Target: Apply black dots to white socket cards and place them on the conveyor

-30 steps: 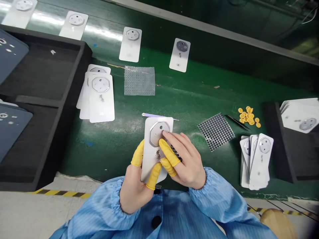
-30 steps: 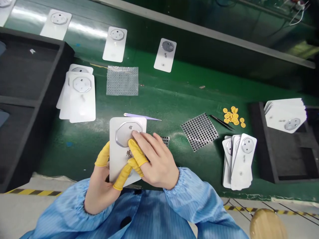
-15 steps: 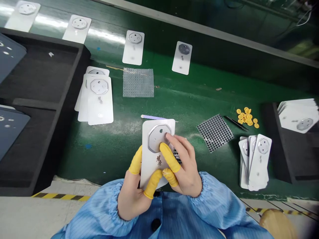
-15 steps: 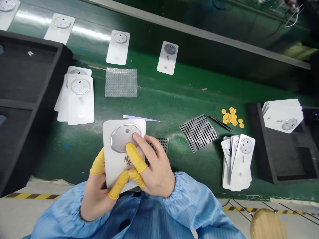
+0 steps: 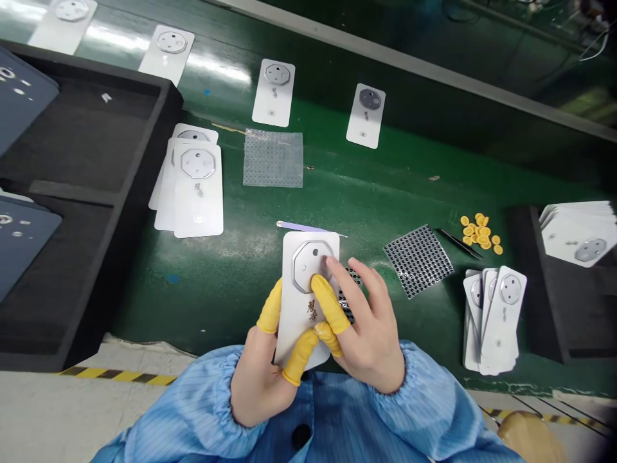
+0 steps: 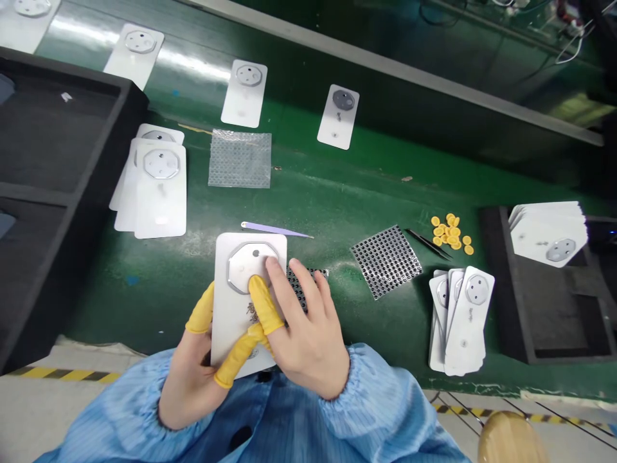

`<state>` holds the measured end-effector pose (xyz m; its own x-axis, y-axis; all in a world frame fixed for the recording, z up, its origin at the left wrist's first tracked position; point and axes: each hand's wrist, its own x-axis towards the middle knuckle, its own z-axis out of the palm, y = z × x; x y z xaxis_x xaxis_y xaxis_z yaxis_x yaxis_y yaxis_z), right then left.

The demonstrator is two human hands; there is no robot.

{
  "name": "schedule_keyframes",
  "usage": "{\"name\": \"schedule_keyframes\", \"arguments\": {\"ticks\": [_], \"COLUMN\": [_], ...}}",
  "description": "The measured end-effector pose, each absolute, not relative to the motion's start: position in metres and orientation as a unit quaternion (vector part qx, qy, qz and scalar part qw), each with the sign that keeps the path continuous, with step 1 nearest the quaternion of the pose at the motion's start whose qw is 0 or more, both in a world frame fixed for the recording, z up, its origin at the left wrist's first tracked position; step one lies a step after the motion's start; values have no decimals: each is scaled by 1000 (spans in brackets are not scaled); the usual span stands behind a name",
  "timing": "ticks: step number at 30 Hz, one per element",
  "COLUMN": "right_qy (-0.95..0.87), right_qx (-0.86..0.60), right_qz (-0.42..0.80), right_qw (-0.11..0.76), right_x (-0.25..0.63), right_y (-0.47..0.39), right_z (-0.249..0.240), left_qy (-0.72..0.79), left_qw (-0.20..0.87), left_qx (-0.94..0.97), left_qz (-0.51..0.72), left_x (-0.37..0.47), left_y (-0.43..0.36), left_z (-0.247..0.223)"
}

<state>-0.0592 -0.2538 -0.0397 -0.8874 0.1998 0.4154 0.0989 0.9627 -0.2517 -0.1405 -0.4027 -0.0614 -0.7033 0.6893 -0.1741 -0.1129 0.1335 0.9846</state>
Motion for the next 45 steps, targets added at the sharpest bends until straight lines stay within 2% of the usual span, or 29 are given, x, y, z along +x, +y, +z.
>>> {"name": "schedule_keyframes", "arguments": {"ticks": [3,10,15,18,20,25,27,32,37,45], "right_qy": [-974,-925,-788,-684,-648,-627,-635,-643,-640,-623], "right_qx": [-72,-11,-188,-242,-248,-259,-258,-242,-236,-211], "right_qz": [95,297,481,612,654,670,669,671,681,700], "right_qw": [190,237,336,315,302,299,289,279,267,277], "right_x": [-59,-59,-60,-66,-68,-69,-69,-74,-77,-75], "right_y": [-253,-238,-248,-257,-261,-268,-268,-264,-261,-266], "right_z": [-37,-39,-41,-44,-45,-47,-49,-57,-61,-56], "left_qy": [681,638,535,507,528,659,677,651,608,618], "left_qw": [323,338,421,452,440,303,278,337,431,358], "left_qx": [222,141,79,101,138,164,156,77,113,154], "left_qz": [619,678,728,727,713,669,664,676,658,683], "left_x": [-145,-139,-143,-157,-168,-172,-168,-169,-183,-182], "left_y": [-405,-393,-379,-374,-372,-374,-374,-370,-373,-378], "left_z": [-68,-48,-25,-26,-32,-50,-53,-51,-48,-44]}}
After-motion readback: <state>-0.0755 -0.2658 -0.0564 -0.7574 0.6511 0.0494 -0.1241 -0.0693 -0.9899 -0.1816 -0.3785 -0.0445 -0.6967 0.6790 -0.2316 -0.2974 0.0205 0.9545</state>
